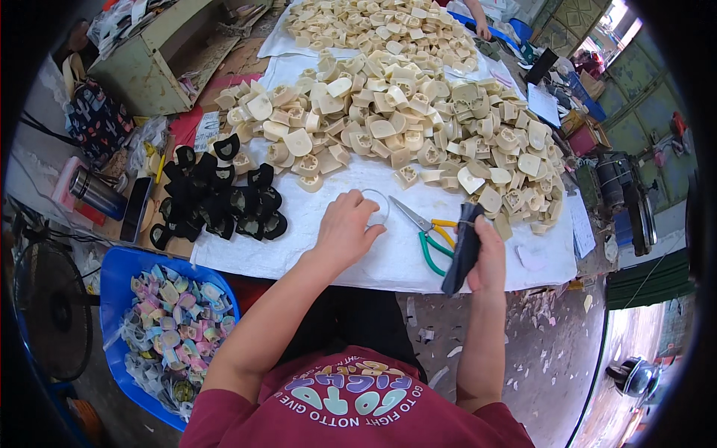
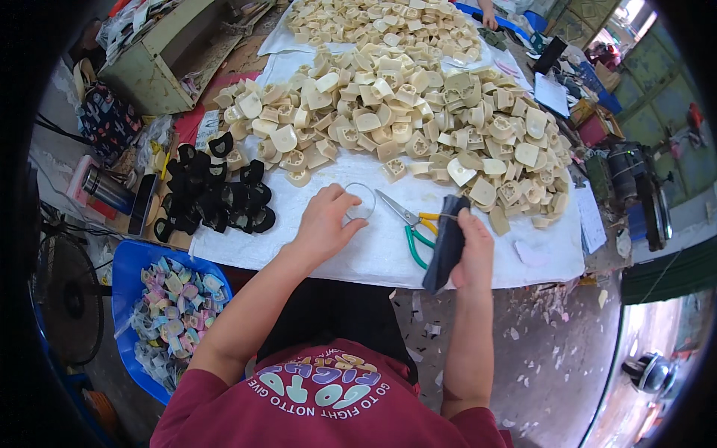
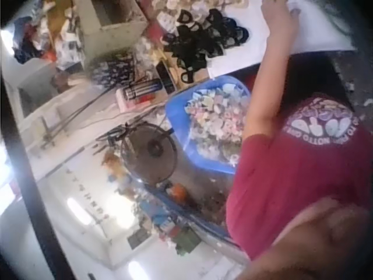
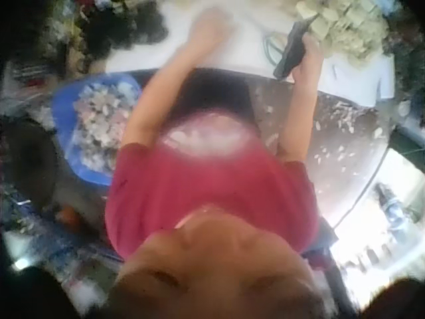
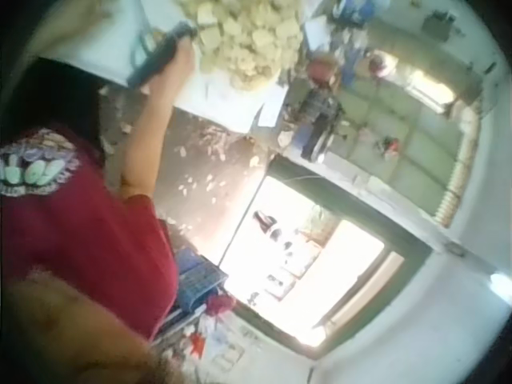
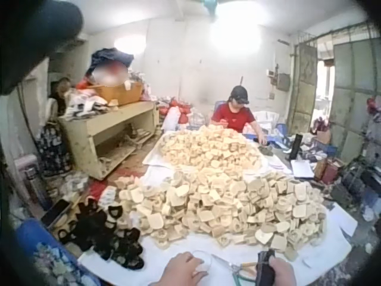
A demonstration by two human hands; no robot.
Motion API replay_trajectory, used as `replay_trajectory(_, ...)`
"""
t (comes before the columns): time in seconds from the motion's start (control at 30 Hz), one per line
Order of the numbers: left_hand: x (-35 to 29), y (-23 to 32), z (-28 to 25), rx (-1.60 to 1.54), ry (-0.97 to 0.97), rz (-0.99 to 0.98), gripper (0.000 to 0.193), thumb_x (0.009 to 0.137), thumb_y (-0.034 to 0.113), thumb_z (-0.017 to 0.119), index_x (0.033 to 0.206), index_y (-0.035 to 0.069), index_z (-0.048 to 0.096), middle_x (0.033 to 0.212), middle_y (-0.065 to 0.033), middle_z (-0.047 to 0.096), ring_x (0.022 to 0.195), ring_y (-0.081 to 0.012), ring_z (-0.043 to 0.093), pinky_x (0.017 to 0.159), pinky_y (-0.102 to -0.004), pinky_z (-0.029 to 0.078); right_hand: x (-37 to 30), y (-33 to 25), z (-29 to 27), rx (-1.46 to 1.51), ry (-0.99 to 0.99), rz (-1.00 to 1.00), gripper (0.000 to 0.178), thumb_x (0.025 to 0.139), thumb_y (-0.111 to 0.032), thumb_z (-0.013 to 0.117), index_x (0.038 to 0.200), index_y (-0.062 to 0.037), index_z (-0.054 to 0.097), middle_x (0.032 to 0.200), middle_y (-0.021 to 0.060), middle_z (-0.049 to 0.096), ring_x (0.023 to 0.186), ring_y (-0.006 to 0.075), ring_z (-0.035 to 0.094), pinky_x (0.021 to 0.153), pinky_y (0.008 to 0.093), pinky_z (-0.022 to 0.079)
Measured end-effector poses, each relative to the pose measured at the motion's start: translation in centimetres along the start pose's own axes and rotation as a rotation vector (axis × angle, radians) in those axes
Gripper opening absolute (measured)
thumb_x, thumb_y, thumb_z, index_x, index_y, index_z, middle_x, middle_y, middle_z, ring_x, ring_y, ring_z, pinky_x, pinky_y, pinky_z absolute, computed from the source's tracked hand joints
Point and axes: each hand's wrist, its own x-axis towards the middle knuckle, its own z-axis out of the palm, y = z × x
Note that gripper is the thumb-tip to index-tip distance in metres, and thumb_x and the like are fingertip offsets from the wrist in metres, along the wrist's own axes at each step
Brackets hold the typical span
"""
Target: The person assembles shoe components by wrapping black fabric around beige plastic soles. They use scissors to trim the fabric and secure the pieces with rubber bands. The finished units are placed on a table alongside a large pile of similar parts.
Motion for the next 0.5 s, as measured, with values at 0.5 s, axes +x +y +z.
replay_trajectory(0.5,0.1,-4.6,3.7,-0.843,0.344,-0.384,0.008,0.081,0.001,0.064,0.083,0.003,0.056,0.076,-0.0086,0.053,0.064,-0.0198,0.052,0.058,-0.0262,0.041,1.5,3.2,-3.9,0.061,0.160,-0.251,0.017,0.091,-0.019,0.063,0.080,-0.0061,0.062,0.071,-0.0061,0.056,0.060,0.0008,0.046,0.054,0.0181,0.037)
